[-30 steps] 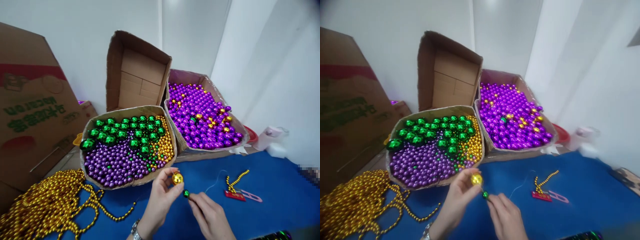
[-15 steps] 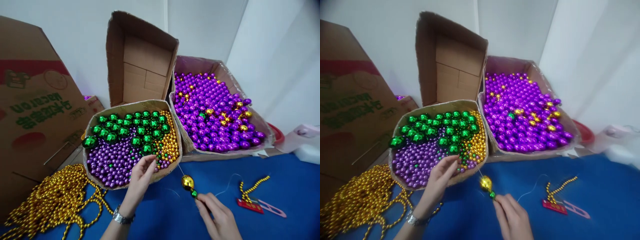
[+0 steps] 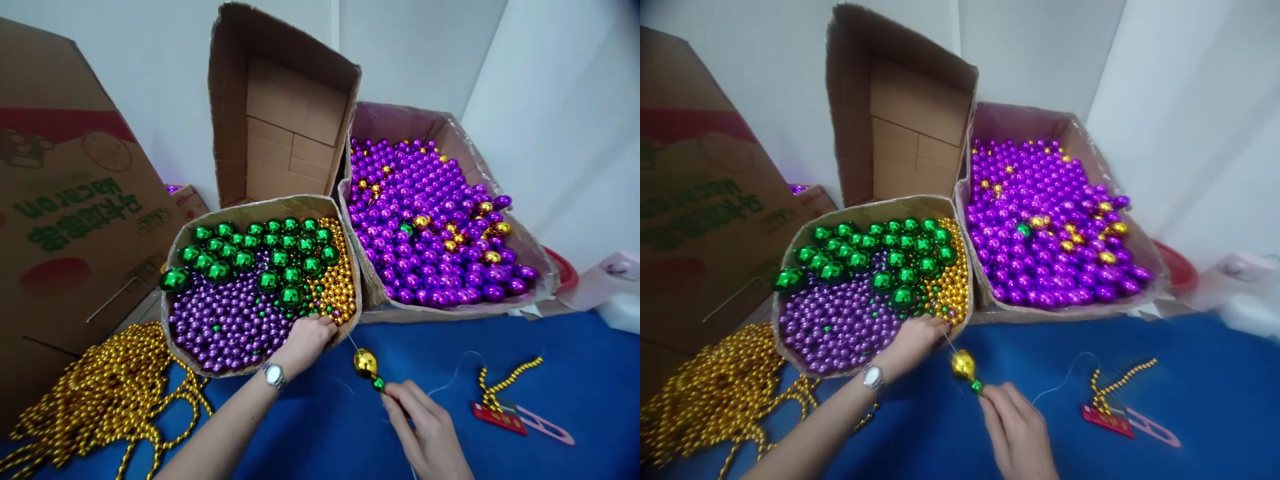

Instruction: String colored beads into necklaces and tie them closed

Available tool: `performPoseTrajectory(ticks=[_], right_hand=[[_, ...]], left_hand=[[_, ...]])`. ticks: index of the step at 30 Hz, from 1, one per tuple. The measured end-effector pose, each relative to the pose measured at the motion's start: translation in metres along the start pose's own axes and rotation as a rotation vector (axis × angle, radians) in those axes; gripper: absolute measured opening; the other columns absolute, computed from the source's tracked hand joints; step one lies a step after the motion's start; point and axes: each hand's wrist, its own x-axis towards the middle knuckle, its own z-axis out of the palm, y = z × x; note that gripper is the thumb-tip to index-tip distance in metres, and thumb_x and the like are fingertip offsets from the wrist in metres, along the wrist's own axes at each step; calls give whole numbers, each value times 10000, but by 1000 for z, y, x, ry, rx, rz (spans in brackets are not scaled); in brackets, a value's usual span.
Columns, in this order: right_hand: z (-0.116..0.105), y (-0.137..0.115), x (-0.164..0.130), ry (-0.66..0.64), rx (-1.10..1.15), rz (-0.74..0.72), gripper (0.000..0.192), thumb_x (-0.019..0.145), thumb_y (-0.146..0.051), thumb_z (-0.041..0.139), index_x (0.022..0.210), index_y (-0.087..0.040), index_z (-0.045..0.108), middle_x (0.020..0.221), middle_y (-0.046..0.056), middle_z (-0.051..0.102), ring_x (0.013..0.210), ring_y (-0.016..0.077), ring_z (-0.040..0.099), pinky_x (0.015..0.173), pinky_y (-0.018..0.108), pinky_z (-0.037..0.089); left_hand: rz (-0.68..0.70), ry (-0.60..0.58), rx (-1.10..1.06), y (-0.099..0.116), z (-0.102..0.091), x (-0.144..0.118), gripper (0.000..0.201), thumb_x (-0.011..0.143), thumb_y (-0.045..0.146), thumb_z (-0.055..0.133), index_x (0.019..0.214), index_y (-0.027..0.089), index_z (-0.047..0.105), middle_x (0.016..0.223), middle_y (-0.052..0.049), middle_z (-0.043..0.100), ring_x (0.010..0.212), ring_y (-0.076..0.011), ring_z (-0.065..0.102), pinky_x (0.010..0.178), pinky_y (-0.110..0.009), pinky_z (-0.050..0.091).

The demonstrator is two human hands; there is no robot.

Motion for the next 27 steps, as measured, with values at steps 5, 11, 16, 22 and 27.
performPoseTrajectory(ticks=[5, 11, 16, 22, 27], right_hand=[[2, 1, -1, 16, 16, 1, 130, 940, -209, 431, 955, -231, 558, 771, 21, 583, 645, 146, 568, 600, 246, 431], [3, -3, 2, 0, 11, -26, 122, 936, -198, 435, 951, -234, 550, 755, 20, 583, 640, 149, 572, 583, 241, 440], [7, -4, 1, -14, 0, -40, 126, 935, -191, 431, 943, -232, 550, 760, 27, 582, 644, 151, 571, 607, 247, 453], [6, -2, 1, -33, -56, -73, 134, 934, -177, 428, 950, -220, 553, 745, 30, 570, 631, 149, 566, 617, 250, 462], [5, -3, 2, -26, -94, -93, 149, 933, -180, 423, 942, -206, 569, 717, 28, 562, 610, 146, 567, 591, 243, 463]], left_hand=[[-75, 93, -383, 10, -13, -10, 245, 910, 290, 433, 1065, 175, 583, 961, -82, 664, 827, -181, 633, 742, -293, 491], [-337, 172, -1467, 28, -17, -35, 262, 802, 202, 652, 1056, 150, 607, 926, -79, 679, 843, -166, 648, 858, -348, 489], [-331, 203, -1559, 29, -16, -44, 313, 776, 137, 677, 1087, 137, 640, 1055, -104, 665, 884, -175, 638, 859, -322, 491], [-352, 266, -1611, 27, -14, -45, 211, 820, 171, 635, 1024, 137, 672, 976, -77, 676, 829, -154, 629, 835, -314, 500], [-323, 273, -1629, 29, -15, -45, 208, 818, 160, 637, 1025, 148, 650, 1030, -85, 662, 809, -125, 621, 778, -252, 506]])
